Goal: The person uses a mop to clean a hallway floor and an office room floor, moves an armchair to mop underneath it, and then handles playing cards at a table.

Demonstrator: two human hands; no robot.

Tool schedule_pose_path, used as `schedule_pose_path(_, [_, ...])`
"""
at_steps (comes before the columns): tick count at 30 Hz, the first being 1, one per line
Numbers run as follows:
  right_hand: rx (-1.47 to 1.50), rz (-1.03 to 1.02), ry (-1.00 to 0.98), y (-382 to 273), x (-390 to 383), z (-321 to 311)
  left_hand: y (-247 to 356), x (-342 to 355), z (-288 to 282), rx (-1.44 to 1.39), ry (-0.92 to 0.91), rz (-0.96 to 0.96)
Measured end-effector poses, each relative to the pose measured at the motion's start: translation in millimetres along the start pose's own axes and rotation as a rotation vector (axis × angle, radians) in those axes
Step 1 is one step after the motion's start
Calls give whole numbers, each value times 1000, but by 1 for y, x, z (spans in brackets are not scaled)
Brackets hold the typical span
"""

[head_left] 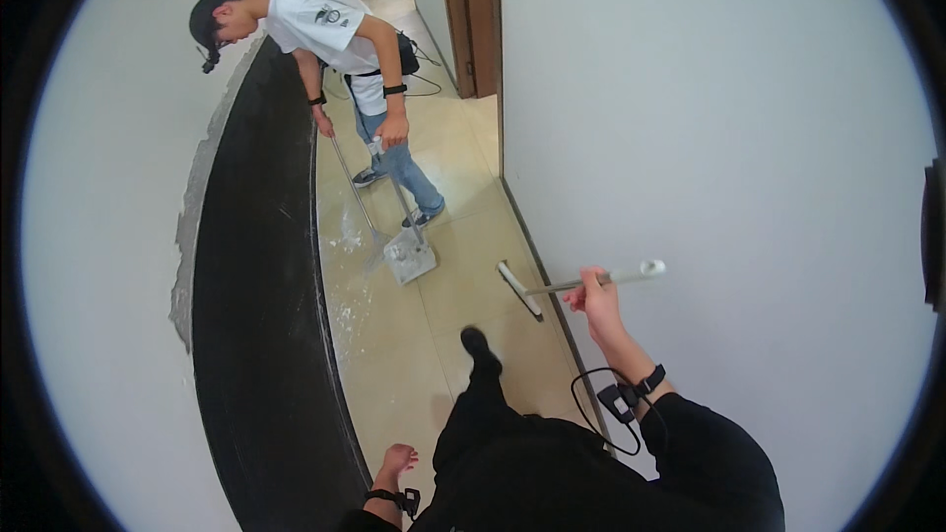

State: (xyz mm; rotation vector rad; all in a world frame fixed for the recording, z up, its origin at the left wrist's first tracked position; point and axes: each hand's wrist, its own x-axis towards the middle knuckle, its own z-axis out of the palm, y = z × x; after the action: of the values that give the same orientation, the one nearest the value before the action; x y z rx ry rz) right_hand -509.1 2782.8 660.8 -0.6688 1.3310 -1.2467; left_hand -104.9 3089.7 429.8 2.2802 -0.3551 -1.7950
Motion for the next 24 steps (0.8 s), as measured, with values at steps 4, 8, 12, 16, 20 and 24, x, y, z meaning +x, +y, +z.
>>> schedule_pose_path(4, [-50,-77,-77,-31,46,54,40,4,-30,19,-86,-44])
schedule_pose_path(8, [-190,-37,-100,-36,162,95,133,84,-20,9,-78,25])
schedule_pose_path(12, [-104,-41,-212,-51,234,144,237,124,-18,225,-121,225])
schedule_pose_path(16, [-116,100,-396,-106,339,187,392,141,7,356,-134,416])
schedule_pose_path(20, [326,431,-465,-89,495,237,579,204,38,884,-98,628])
schedule_pose_path(24, [231,895,-339,-57,631,305,759,215,73,947,-62,692])
